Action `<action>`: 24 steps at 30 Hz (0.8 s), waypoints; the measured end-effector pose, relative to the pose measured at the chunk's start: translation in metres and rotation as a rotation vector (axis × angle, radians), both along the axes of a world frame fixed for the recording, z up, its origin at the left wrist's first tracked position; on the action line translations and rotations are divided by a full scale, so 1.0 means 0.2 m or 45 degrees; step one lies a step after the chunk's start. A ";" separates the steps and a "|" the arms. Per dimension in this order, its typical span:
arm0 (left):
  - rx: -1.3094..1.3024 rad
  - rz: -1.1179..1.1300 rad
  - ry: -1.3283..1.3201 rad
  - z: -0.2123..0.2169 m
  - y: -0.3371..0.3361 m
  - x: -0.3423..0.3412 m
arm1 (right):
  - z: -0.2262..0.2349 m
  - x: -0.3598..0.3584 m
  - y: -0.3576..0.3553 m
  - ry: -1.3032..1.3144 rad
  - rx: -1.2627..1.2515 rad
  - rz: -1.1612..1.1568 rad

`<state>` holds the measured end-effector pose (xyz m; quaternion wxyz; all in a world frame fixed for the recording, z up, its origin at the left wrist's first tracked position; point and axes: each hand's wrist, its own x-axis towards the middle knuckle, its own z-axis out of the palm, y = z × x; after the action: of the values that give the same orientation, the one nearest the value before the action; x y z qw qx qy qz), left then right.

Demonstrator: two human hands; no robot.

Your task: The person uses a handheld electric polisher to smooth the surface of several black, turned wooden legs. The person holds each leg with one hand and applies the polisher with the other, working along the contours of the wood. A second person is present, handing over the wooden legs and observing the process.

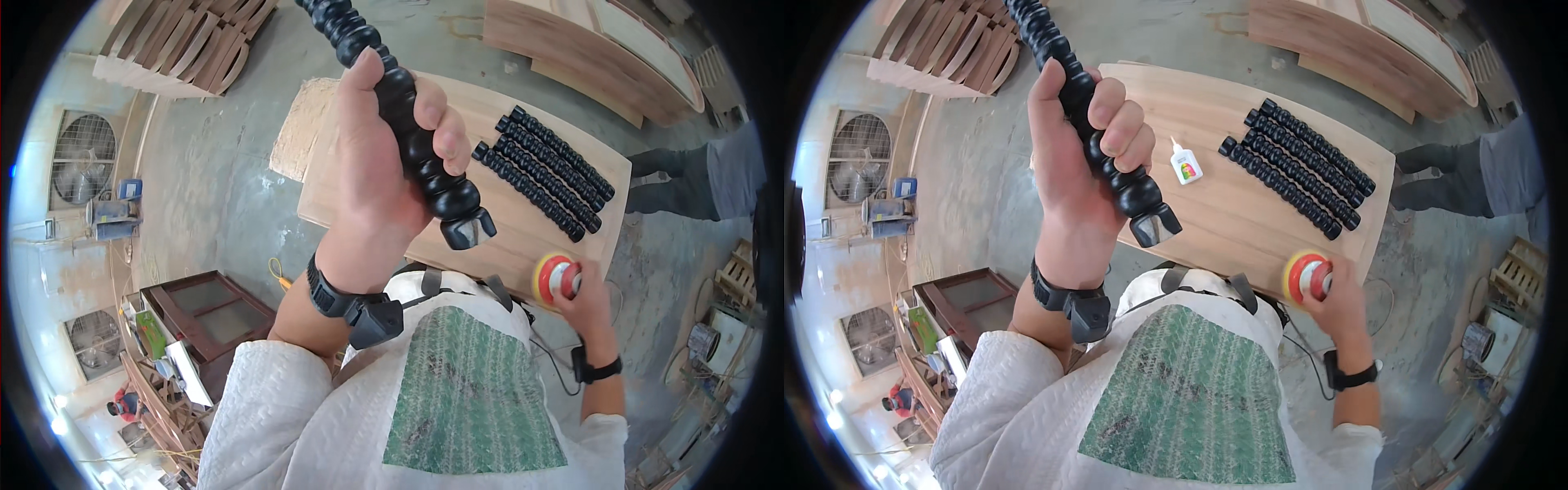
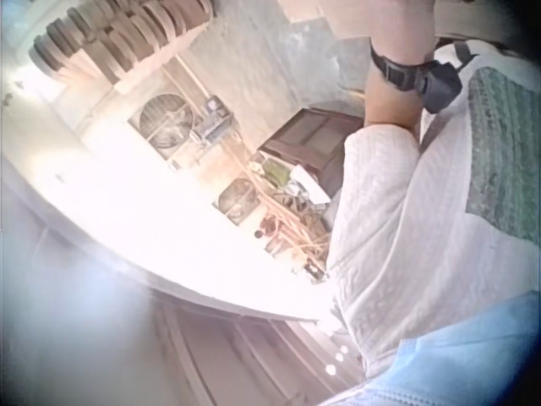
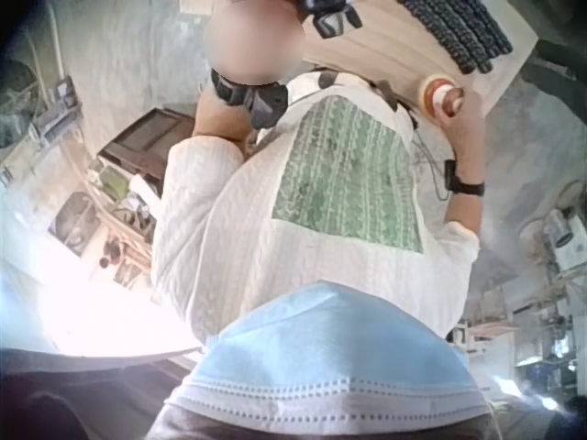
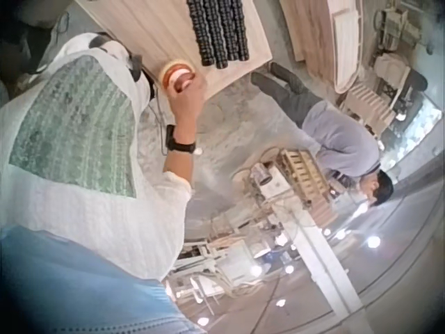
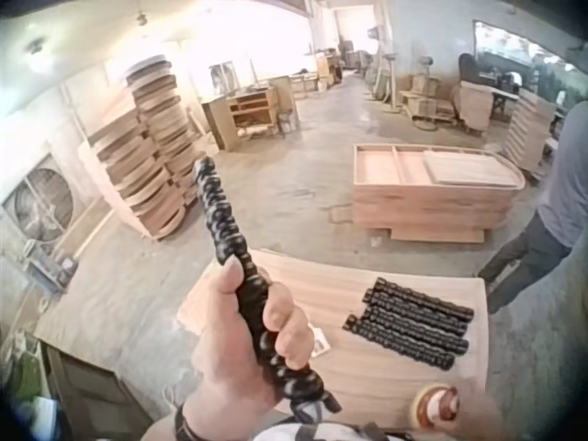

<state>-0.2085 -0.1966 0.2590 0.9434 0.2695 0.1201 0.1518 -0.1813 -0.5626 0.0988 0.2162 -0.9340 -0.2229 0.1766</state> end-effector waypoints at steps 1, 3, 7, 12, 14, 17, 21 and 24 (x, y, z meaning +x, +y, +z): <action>0.004 -0.004 -0.001 0.00 0.01 0.01 | -0.07 -0.05 -0.02 -0.019 -0.060 -0.028; 0.011 -0.009 -0.004 0.01 0.00 0.03 | -0.15 -0.09 -0.02 -0.046 -0.101 -0.130; 0.024 -0.090 -0.029 0.01 -0.02 0.05 | -0.11 -0.14 0.06 -0.133 -0.057 -0.342; 0.024 -0.088 -0.048 0.04 -0.12 0.08 | 0.05 -0.06 0.21 -0.542 0.210 -0.084; -0.003 -0.106 -0.066 0.06 -0.15 0.10 | 0.24 -0.07 0.35 0.155 0.832 -0.280; -0.005 -0.192 -0.075 0.07 -0.17 0.09 | 0.62 -0.14 0.60 0.768 1.472 -0.227; 0.072 -0.206 -0.043 0.10 -0.21 0.08 | 0.77 -0.11 0.76 0.665 1.358 -0.006; 0.211 -0.194 -0.086 0.09 -0.21 0.05 | 0.76 -0.11 0.76 0.730 1.398 0.034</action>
<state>-0.1984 -0.2385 0.2773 0.9301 0.3496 0.0544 0.0982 -0.2039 -0.4112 0.2516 0.7144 -0.5988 -0.2258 0.2829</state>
